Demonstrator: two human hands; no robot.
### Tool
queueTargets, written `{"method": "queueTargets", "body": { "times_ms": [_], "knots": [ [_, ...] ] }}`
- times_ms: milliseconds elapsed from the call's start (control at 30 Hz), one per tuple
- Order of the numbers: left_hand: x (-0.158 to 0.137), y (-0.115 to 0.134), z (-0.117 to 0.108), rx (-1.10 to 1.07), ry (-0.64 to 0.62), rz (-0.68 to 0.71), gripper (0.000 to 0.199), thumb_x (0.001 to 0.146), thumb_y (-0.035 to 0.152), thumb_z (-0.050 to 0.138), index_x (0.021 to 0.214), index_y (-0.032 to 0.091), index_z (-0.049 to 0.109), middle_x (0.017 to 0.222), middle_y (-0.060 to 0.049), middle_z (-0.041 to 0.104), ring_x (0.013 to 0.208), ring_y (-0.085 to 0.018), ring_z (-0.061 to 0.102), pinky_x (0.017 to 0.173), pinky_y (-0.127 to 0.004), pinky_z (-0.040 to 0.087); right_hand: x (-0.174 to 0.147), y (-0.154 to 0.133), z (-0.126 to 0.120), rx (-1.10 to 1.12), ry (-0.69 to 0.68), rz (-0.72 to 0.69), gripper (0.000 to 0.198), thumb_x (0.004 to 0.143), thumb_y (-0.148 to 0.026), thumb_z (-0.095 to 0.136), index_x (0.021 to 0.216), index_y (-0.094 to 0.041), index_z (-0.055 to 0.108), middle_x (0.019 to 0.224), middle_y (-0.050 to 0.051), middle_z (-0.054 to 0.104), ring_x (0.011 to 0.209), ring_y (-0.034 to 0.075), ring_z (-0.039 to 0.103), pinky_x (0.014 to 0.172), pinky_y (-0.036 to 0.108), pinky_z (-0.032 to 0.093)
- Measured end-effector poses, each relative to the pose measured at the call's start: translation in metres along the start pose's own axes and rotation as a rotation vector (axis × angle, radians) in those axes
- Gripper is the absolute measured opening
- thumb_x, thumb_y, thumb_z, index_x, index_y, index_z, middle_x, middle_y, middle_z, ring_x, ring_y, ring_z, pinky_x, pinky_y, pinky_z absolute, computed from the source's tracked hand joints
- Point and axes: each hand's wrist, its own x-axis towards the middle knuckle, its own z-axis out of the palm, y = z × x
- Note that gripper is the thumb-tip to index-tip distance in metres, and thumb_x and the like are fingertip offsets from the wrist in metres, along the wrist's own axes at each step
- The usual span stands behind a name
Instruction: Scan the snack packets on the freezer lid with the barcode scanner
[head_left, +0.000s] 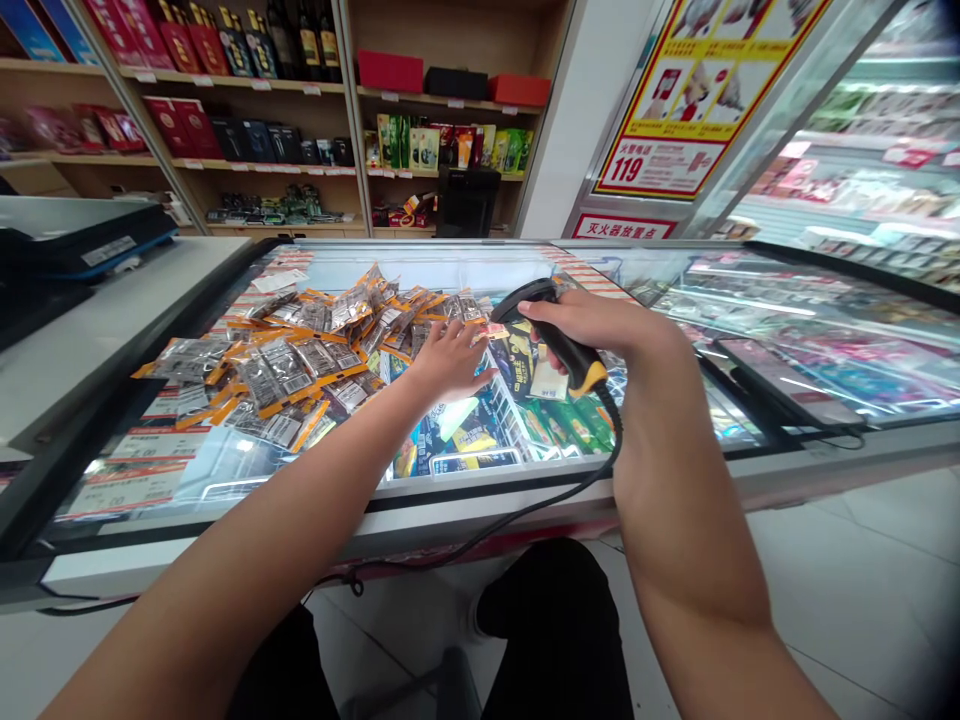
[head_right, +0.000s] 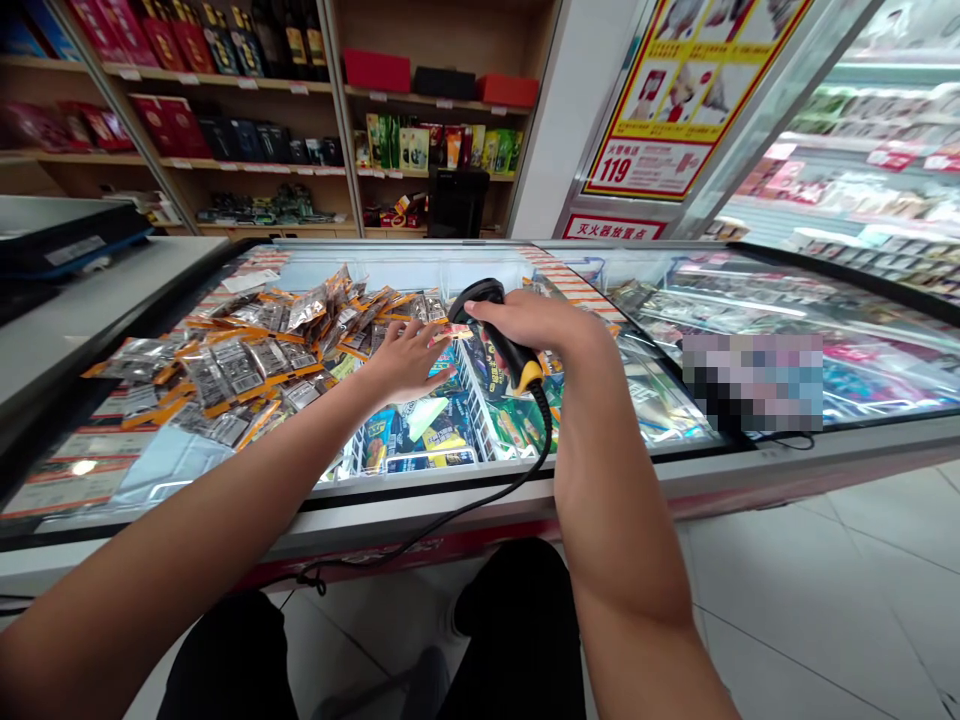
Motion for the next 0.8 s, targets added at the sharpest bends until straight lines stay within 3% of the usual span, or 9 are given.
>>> {"method": "queueTargets", "body": {
  "times_ms": [133,233,400,533,800],
  "knots": [
    [-0.001,0.001,0.0,0.012,0.026,0.014,0.069,0.109,0.058,0.031,0.162,0.017,0.047,0.173,-0.015,0.038,0.154,-0.041,0.038,0.126,-0.06,0.029,-0.012,0.02,0.019,0.243,0.118,0.052,0.047,0.099,-0.064,0.062,0.082,-0.021,0.065,0.068,0.011,0.072,0.058,0.027,0.07,0.052,0.038,0.057],
    [-0.001,0.001,0.001,0.004,0.046,0.006,0.067,0.109,0.059,0.032,0.159,0.019,0.051,0.172,-0.013,0.041,0.152,-0.04,0.041,0.126,-0.059,0.03,-0.03,0.033,0.042,0.541,0.218,0.055,0.033,0.102,-0.051,0.063,0.086,-0.021,0.063,0.073,0.008,0.073,0.056,0.023,0.069,0.05,0.033,0.056],
    [-0.001,0.0,0.003,-0.031,0.065,0.017,0.067,0.108,0.058,0.033,0.156,0.016,0.056,0.171,-0.015,0.043,0.151,-0.041,0.042,0.124,-0.06,0.031,-0.056,0.033,0.075,0.878,0.178,0.088,0.017,0.092,-0.028,0.072,0.085,-0.02,0.059,0.065,-0.003,0.057,0.046,0.012,0.055,0.042,0.024,0.045],
    [-0.002,-0.001,0.005,-0.05,0.086,0.027,0.066,0.108,0.057,0.033,0.152,0.015,0.059,0.169,-0.015,0.046,0.152,-0.041,0.041,0.125,-0.06,0.03,-0.065,0.022,0.085,0.927,0.175,0.14,0.017,0.089,-0.026,0.071,0.083,-0.02,0.057,0.069,-0.004,0.057,0.046,0.01,0.051,0.039,0.023,0.042],
    [-0.001,-0.003,0.009,-0.07,0.085,0.033,0.063,0.109,0.054,0.032,0.149,0.017,0.063,0.167,-0.014,0.05,0.152,-0.04,0.042,0.125,-0.06,0.028,-0.065,0.024,0.091,0.823,0.221,0.073,0.016,0.09,-0.029,0.066,0.081,-0.022,0.055,0.053,-0.006,0.048,0.038,0.009,0.04,0.036,0.021,0.035]
  ]
}}
